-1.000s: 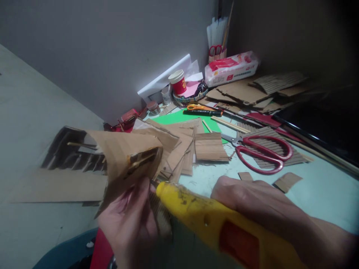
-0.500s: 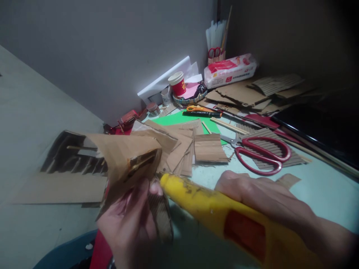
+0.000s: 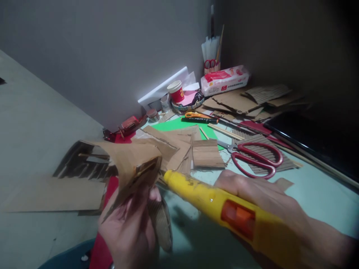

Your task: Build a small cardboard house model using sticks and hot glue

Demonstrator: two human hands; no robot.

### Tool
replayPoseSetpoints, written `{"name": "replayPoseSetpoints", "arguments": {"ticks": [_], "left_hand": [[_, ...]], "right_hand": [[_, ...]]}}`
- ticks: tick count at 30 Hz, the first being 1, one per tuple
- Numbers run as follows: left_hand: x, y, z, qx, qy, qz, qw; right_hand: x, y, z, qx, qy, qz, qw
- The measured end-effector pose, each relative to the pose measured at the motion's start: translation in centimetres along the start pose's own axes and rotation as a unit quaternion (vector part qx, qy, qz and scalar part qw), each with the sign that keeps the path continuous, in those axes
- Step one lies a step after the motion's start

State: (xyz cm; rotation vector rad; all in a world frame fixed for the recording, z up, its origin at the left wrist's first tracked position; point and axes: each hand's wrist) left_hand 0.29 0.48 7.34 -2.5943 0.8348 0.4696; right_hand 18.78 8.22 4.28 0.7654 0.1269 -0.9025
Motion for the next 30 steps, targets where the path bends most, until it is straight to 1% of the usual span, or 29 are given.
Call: {"name": "replayPoseSetpoints", "arguments": {"ticks": [2, 5, 7, 9, 10, 12, 13, 15, 16, 17, 19, 21, 23, 25, 27, 30], "left_hand": [[0.4, 0.5, 0.4, 0.002, -0.001, 0.005, 1.0], [0.7, 1.1, 1.0, 0.013, -0.006, 0.009, 1.0], [0.7, 1.2, 1.2, 0.023, 0.001, 0.001, 1.0], [0.4, 1.0, 1.3, 0.029, 0.011, -0.014, 0.999], [0.3, 0.9, 1.2, 0.03, 0.015, -0.021, 0.999], [0.0, 0.6, 1.1, 0.034, 0.031, -0.032, 0.998], [-0.1, 0.6, 1.0, 0.036, 0.041, -0.036, 0.998], [-0.3, 0.6, 0.9, 0.04, 0.069, -0.046, 0.996], [-0.5, 0.8, 0.8, 0.042, 0.086, -0.052, 0.994], [-0.6, 0.9, 0.7, 0.045, 0.104, -0.057, 0.992], [-0.9, 1.2, 0.6, 0.056, 0.134, -0.066, 0.987], [-1.2, 1.5, 0.4, 0.074, 0.154, -0.076, 0.982], [-1.4, 1.6, 0.1, 0.087, 0.168, -0.085, 0.978], [-1.5, 1.6, -0.2, 0.092, 0.185, -0.083, 0.975], [-1.4, 1.7, -0.6, 0.094, 0.199, -0.065, 0.973], [-1.2, 1.8, -1.0, 0.096, 0.214, -0.007, 0.972]], "right_hand": [[-0.3, 0.0, 0.4, -0.034, -0.007, -0.016, 0.999], [-0.2, -0.1, 0.2, -0.028, -0.016, -0.039, 0.999], [-0.2, -0.2, -0.1, -0.028, -0.019, -0.054, 0.998], [-0.4, 0.0, -0.3, -0.051, -0.038, -0.065, 0.996], [-0.6, 0.2, -0.3, -0.069, -0.059, -0.07, 0.993], [-1.1, 0.8, -0.5, -0.138, -0.137, -0.061, 0.979], [-1.4, 1.2, -0.7, -0.184, -0.185, -0.052, 0.964], [-2.1, 1.8, -1.4, -0.274, -0.269, -0.028, 0.923], [-2.5, 2.0, -1.8, -0.302, -0.295, -0.022, 0.906], [-2.8, 2.1, -2.3, -0.302, -0.314, -0.012, 0.9], [-3.3, 2.3, -3.2, -0.27, -0.328, 0.015, 0.905], [-3.4, 2.2, -4.0, -0.207, -0.333, 0.052, 0.918], [-3.1, 2.0, -4.5, -0.105, -0.341, 0.061, 0.932], [-2.6, 1.6, -4.9, 0.02, -0.347, 0.046, 0.937], [-2.1, 1.1, -5.1, 0.135, -0.338, 0.037, 0.931], [-1.5, 0.1, -5.2, 0.263, -0.31, 0.061, 0.912]]}}
Point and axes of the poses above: each hand's wrist, its own x-axis away from the middle knuckle, its own y-axis out of the back of the hand, z = x × y, and after that the axes turned 10 degrees about -y, right-handed
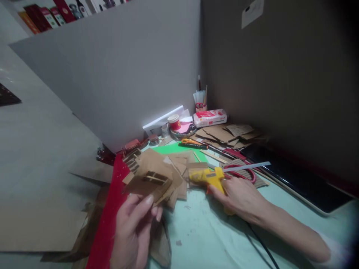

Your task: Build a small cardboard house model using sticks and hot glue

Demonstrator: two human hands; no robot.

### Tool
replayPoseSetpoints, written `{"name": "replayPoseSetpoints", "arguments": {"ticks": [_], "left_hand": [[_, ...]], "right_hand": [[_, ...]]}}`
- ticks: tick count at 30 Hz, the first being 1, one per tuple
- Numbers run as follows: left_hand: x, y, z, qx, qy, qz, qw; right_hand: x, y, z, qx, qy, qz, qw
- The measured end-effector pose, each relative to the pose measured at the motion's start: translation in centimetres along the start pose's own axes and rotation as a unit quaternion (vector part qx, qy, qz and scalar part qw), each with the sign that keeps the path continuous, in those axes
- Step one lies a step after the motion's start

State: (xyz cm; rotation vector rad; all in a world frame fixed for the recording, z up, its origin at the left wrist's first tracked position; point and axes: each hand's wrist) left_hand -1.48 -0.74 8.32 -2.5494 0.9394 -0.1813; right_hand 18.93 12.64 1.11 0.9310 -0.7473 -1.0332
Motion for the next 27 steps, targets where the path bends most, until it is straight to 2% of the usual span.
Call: {"name": "replayPoseSetpoints", "arguments": {"ticks": [4, 8, 11, 12, 13, 15, 18, 22, 27], "left_hand": [[0.6, 0.2, -0.2, -0.033, 0.024, 0.066, 0.997], [0.8, 0.6, 0.0, -0.079, 0.042, 0.106, 0.99], [0.7, 0.8, 0.5, -0.111, 0.061, 0.135, 0.983], [0.6, 0.9, 0.7, -0.121, 0.065, 0.145, 0.98], [0.6, 1.0, 1.0, -0.13, 0.069, 0.157, 0.977], [0.7, 1.2, 1.7, -0.15, 0.08, 0.184, 0.968], [1.3, 1.7, 2.7, -0.179, 0.102, 0.232, 0.951], [2.5, 2.9, 3.8, -0.231, 0.125, 0.292, 0.92], [3.4, 3.7, 4.4, -0.302, 0.12, 0.352, 0.878]], "right_hand": [[0.6, 0.0, 0.3, 0.11, 0.017, -0.029, 0.993], [1.8, 2.9, 0.2, 0.126, 0.064, -0.041, 0.989], [2.8, 6.2, 0.8, 0.059, 0.155, -0.064, 0.984], [3.1, 7.2, 1.2, -0.033, 0.223, -0.11, 0.968], [3.3, 8.1, 1.7, -0.108, 0.294, -0.149, 0.938], [3.6, 9.1, 2.6, -0.174, 0.376, -0.122, 0.902], [3.7, 9.1, 3.1, -0.19, 0.438, -0.012, 0.879], [3.9, 7.5, 1.9, -0.157, 0.43, 0.092, 0.884], [4.6, 5.6, 0.3, -0.147, 0.41, 0.121, 0.892]]}}
Point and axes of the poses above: each hand's wrist, its own x-axis away from the middle knuckle, its own y-axis out of the back of the hand, z = x × y, and after that the axes turned 10 degrees about -y, right-handed
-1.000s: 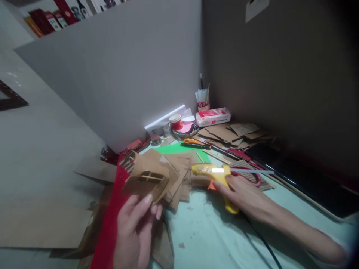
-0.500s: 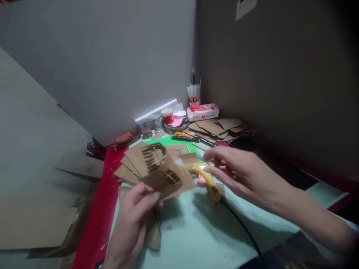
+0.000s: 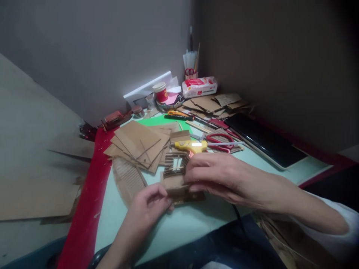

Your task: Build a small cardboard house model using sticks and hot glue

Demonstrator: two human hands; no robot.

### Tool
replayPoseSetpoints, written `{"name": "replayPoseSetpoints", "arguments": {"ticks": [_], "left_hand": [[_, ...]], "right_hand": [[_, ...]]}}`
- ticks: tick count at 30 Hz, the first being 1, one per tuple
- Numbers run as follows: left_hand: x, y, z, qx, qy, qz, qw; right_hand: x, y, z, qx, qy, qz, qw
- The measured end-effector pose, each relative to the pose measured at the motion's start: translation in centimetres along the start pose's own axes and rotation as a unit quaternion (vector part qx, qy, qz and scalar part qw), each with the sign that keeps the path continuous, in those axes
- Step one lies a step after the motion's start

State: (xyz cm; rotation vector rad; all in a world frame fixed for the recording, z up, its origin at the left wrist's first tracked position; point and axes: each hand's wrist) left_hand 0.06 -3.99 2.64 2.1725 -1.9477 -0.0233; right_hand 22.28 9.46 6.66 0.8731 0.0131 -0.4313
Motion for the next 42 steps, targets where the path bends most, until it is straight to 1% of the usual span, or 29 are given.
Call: {"name": "replayPoseSetpoints", "arguments": {"ticks": [3, 7, 10, 12, 15, 19, 22, 26, 28, 33, 39, 42], "left_hand": [[0.0, -0.4, 0.1, -0.052, -0.016, -0.019, 0.998], [-0.3, -0.7, 0.6, -0.111, -0.03, -0.039, 0.993], [-0.3, -0.6, 1.2, -0.136, -0.043, -0.045, 0.989], [-0.4, -0.6, 1.6, -0.152, -0.068, -0.052, 0.985], [-0.4, -0.7, 2.0, -0.191, -0.109, -0.084, 0.972], [-0.2, -1.0, 2.1, -0.265, -0.133, -0.115, 0.948], [0.1, -0.9, 1.8, -0.308, -0.152, -0.127, 0.931], [0.7, -0.2, 0.9, -0.324, -0.192, -0.149, 0.914], [0.9, 0.3, 0.4, -0.32, -0.212, -0.138, 0.913], [0.3, 1.4, -0.2, -0.313, -0.244, -0.076, 0.915], [-1.1, 2.1, 0.3, -0.311, -0.278, -0.038, 0.908], [-1.3, 2.2, 0.7, -0.309, -0.28, -0.035, 0.908]], "right_hand": [[0.1, -0.9, -0.5, 0.003, 0.005, 0.004, 1.0], [-0.1, -2.0, -1.2, 0.025, -0.001, 0.032, 0.999], [-0.2, -2.6, -1.6, 0.028, 0.007, 0.025, 0.999], [-0.3, -2.8, -1.8, 0.023, 0.012, 0.017, 0.999], [-0.6, -3.3, -1.9, 0.019, 0.025, 0.001, 1.0], [-1.0, -3.8, -1.8, 0.028, 0.035, -0.015, 0.999], [-1.3, -4.0, -1.8, 0.029, 0.035, -0.024, 0.999], [-1.4, -4.2, -2.0, 0.03, 0.034, -0.035, 0.998], [-1.3, -4.2, -2.1, 0.029, 0.041, -0.037, 0.998], [-1.4, -4.2, -2.1, 0.024, 0.046, -0.038, 0.998], [-1.5, -4.4, -2.2, 0.018, 0.063, -0.043, 0.997], [-1.6, -4.5, -2.3, 0.013, 0.063, -0.048, 0.997]]}}
Point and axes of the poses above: each hand's wrist, its own x-axis away from the middle knuckle, its own y-axis out of the back of the hand, z = x × y, and after that the axes turned 10 degrees about -y, right-handed
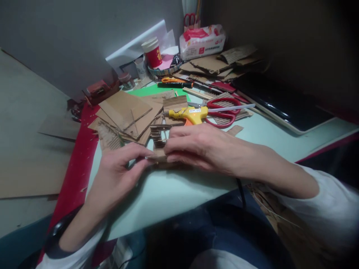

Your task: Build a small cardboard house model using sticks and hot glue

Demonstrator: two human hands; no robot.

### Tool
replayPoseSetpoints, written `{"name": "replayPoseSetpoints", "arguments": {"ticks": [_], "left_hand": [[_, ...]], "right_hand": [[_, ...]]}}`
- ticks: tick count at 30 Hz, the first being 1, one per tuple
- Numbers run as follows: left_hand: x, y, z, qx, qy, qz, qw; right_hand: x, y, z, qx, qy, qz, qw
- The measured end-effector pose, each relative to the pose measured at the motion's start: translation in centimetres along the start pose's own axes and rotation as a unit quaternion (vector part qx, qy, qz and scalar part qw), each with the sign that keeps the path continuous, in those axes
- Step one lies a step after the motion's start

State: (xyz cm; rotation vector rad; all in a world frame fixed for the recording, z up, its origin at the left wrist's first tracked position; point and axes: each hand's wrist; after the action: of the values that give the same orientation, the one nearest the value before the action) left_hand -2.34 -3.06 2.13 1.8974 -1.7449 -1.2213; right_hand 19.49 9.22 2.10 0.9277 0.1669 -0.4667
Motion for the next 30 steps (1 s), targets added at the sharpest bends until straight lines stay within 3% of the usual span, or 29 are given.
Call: {"name": "replayPoseSetpoints", "arguments": {"ticks": [8, 12, 14, 16, 22, 27, 30], "left_hand": [[0.5, -0.1, 0.0, -0.024, -0.018, 0.004, 1.0], [0.5, -0.2, -0.3, -0.031, -0.043, 0.024, 0.998], [0.5, -0.3, -0.5, -0.025, -0.065, 0.025, 0.997], [0.5, -0.4, -0.5, -0.022, -0.08, 0.018, 0.996], [0.8, -0.7, -0.3, -0.019, -0.071, 0.006, 0.997], [0.5, -0.3, -0.5, 0.013, -0.015, -0.007, 1.0], [0.6, 0.5, -0.6, 0.031, 0.044, -0.072, 0.996]], "right_hand": [[0.7, -0.2, -0.2, 0.003, -0.004, 0.003, 1.0], [0.9, 0.7, -0.3, -0.038, 0.028, -0.113, 0.992], [0.7, 1.2, -0.2, -0.016, 0.01, -0.151, 0.988], [0.3, 1.4, 0.0, 0.028, -0.015, -0.132, 0.991], [-0.7, -0.2, 0.1, 0.104, -0.028, 0.003, 0.994], [-1.0, -0.8, -0.2, 0.1, -0.015, 0.014, 0.995], [-0.8, -0.8, -0.3, 0.109, -0.016, 0.011, 0.994]]}}
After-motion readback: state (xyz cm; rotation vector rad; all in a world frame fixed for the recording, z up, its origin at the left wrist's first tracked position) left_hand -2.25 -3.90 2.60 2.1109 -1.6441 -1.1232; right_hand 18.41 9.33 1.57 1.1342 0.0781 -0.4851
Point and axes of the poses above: each hand's wrist, its own x-axis away from the middle knuckle, its own y-axis out of the back of the hand, z = x × y, and after that the axes turned 10 degrees about -y, right-handed
